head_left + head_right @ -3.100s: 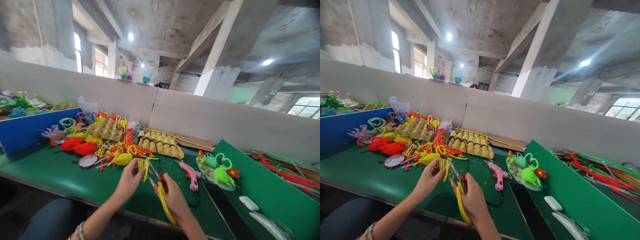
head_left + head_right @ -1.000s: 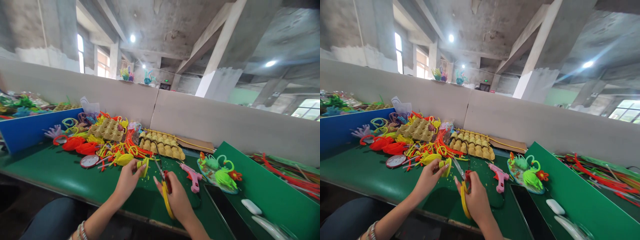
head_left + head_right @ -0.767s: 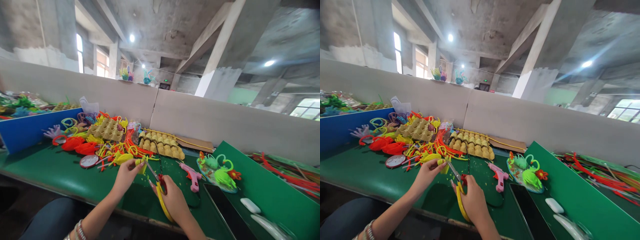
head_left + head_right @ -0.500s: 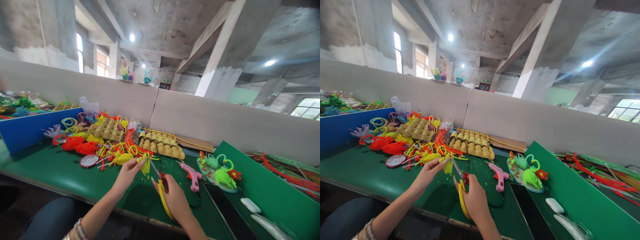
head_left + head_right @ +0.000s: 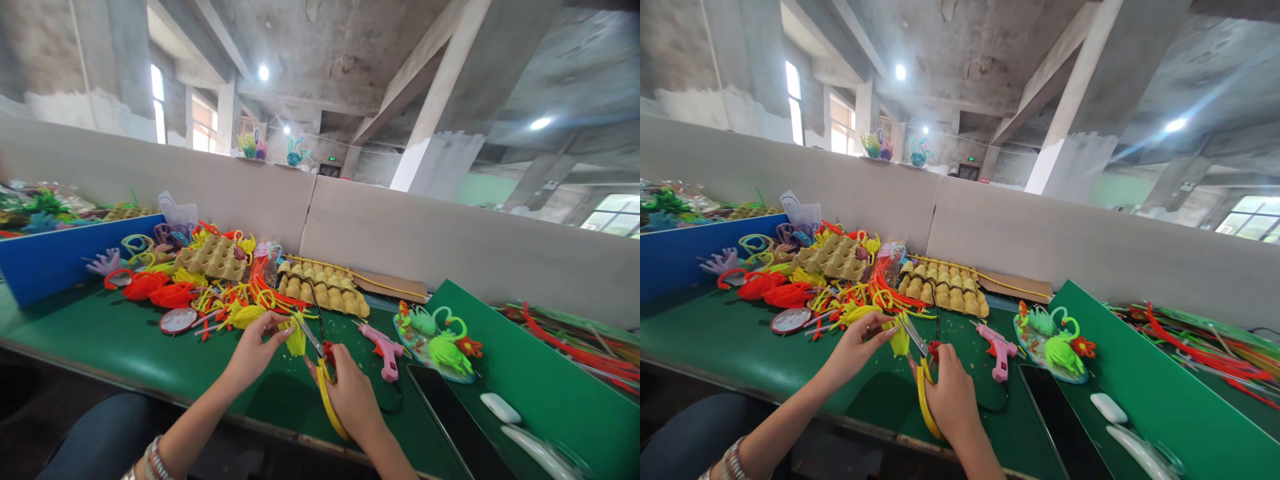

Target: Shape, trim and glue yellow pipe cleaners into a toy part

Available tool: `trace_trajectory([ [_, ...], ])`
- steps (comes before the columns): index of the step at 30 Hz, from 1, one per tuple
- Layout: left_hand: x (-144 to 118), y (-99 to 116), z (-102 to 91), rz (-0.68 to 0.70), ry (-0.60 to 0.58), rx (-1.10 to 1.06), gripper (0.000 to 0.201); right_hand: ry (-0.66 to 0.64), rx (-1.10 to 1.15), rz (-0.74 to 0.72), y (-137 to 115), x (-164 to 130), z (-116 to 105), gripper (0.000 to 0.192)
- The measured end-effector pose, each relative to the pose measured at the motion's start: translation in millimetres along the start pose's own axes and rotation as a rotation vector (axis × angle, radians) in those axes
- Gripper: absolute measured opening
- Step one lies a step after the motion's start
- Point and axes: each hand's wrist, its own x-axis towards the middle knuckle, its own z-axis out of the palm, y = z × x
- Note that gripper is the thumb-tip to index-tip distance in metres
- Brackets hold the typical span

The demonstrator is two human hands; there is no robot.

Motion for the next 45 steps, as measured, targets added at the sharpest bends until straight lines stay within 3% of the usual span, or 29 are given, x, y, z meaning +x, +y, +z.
trace_trajectory([
  [8, 0.9, -3.5, -1.4, -0.03, 0.018, 0.039, 0.022, 0.134, -0.083, -0.01, 4.2, 0.8, -0.7, 0.018],
  [16, 0.9, -3.6, -1.2, -0.021, 0.01, 0.048, 0.024, -0.001, -0.024, -0.033, 2.7, 0.1, -0.2, 0.012],
  [23, 0.9, -5.0, -0.6, -0.027, 0.012, 0.056, 0.023, 0.057, -0.014, -0.036, -0.4, -0.7, -0.6, 0.013],
  [38, 0.6, -5.5, -0.7, -0.022, 0.019, 0.054, 0.021, 0.011, -0.044, -0.037, 0.1, -1.3, 2.6, 0.009],
  [45, 2.6, -8.0, 0.0, -0.057, -0.041, -0.019, 0.026, 0.03, -0.067, -0.062, 0.6, -1.5, 2.9, 0.009],
])
